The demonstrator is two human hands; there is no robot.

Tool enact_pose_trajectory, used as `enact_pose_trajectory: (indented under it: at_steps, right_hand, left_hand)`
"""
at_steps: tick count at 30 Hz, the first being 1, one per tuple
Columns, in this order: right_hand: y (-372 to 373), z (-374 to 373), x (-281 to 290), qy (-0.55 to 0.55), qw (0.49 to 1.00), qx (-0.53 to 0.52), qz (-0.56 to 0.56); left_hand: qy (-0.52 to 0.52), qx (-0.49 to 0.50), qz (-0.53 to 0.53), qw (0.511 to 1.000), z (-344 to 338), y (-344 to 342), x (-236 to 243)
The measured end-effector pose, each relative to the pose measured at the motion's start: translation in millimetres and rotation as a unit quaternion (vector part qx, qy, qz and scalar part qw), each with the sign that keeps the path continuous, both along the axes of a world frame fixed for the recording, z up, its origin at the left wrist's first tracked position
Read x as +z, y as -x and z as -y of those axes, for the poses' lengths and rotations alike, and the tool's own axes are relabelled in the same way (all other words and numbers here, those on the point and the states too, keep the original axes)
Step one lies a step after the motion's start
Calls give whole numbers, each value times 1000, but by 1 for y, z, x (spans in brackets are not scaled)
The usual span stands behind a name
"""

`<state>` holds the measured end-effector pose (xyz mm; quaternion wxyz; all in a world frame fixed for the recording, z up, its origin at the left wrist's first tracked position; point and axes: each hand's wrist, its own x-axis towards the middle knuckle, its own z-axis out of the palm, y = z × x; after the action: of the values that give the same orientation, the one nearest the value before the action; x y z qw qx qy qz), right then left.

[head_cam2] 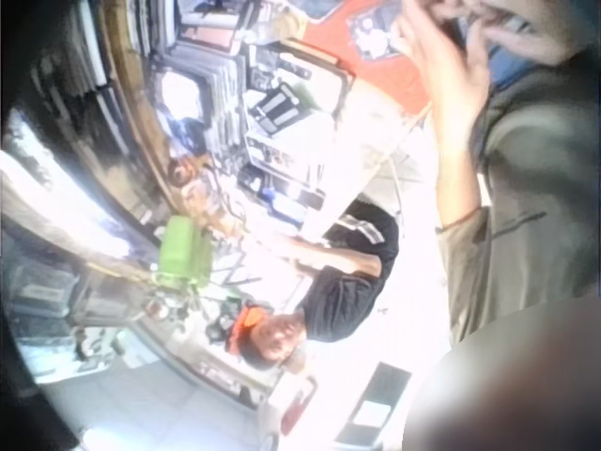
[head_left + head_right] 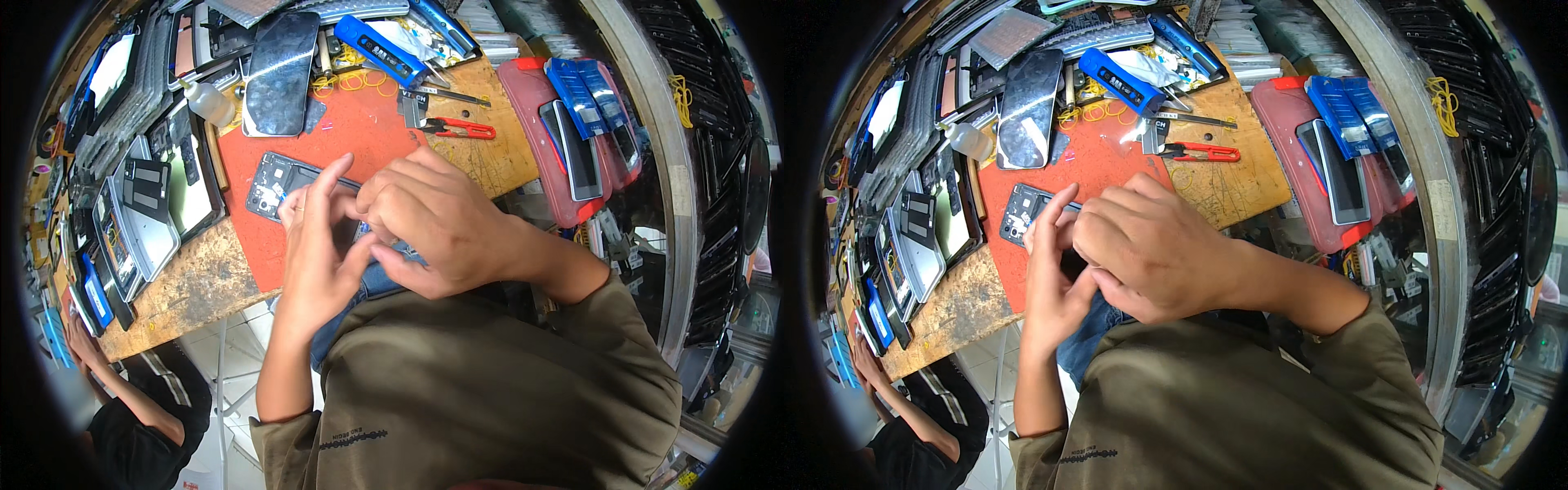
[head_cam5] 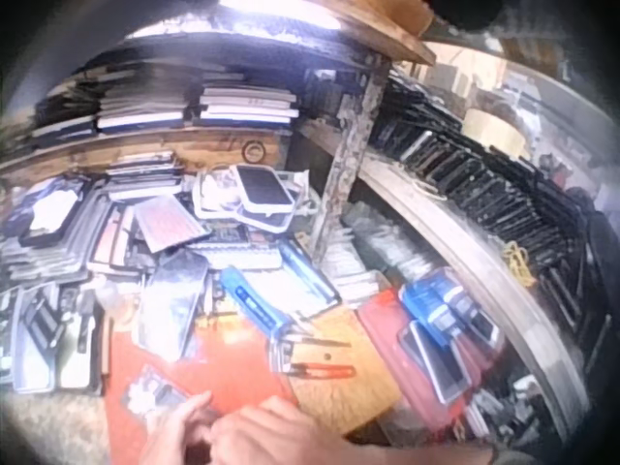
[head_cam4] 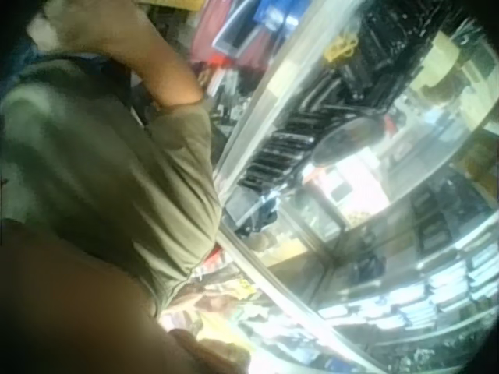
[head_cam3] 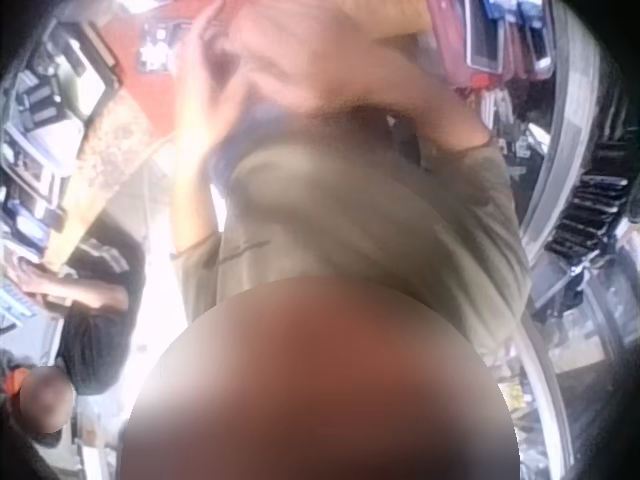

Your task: The person removes a screen protector from a smartphone, then uses a prying tool to open the device and disconnects internal ribbon cables. The person handles the phone and tools throughout the clip.

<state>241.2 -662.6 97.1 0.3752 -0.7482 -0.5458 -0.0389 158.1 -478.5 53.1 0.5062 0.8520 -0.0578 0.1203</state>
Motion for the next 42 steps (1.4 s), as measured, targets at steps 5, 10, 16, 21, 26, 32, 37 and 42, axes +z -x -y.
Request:
enact_pose_trajectory:
  at_steps: [5, 10, 16, 21, 26, 32, 37, 42]
  right_hand:
    - [-2, 2, -4, 3, 999, 12, -49]
    - [-3, 5, -6, -7, 998, -30, -60]
    - [-6, 8, -11, -62, 990, -87, -90]
    - [-17, 13, -12, 12, 995, -103, 16]
    - [-4, 10, -9, -43, 993, -55, -93]
    - [-2, 3, -13, -24, 987, -7, -161]
    - [1, 3, -19, -68, 991, -4, -115]
    - [2, 2, -19, -74, 993, 14, -90]
  left_hand:
    - [-187, 67, -14, 980, 7, 9, 8]
    - [-281, 45, 17, 959, 10, 18, 14]
    - [-404, 0, 33, 914, 19, 8, 19]
    - [-264, 23, 16, 964, 10, 6, 12]
    - [-190, 218, 51, 956, -61, 19, 5]
    - [-337, 427, 51, 837, -197, 45, 5]
    - [-417, 414, -4, 809, -234, 60, 5]
    - [-481, 372, 63, 791, -206, 53, 12]
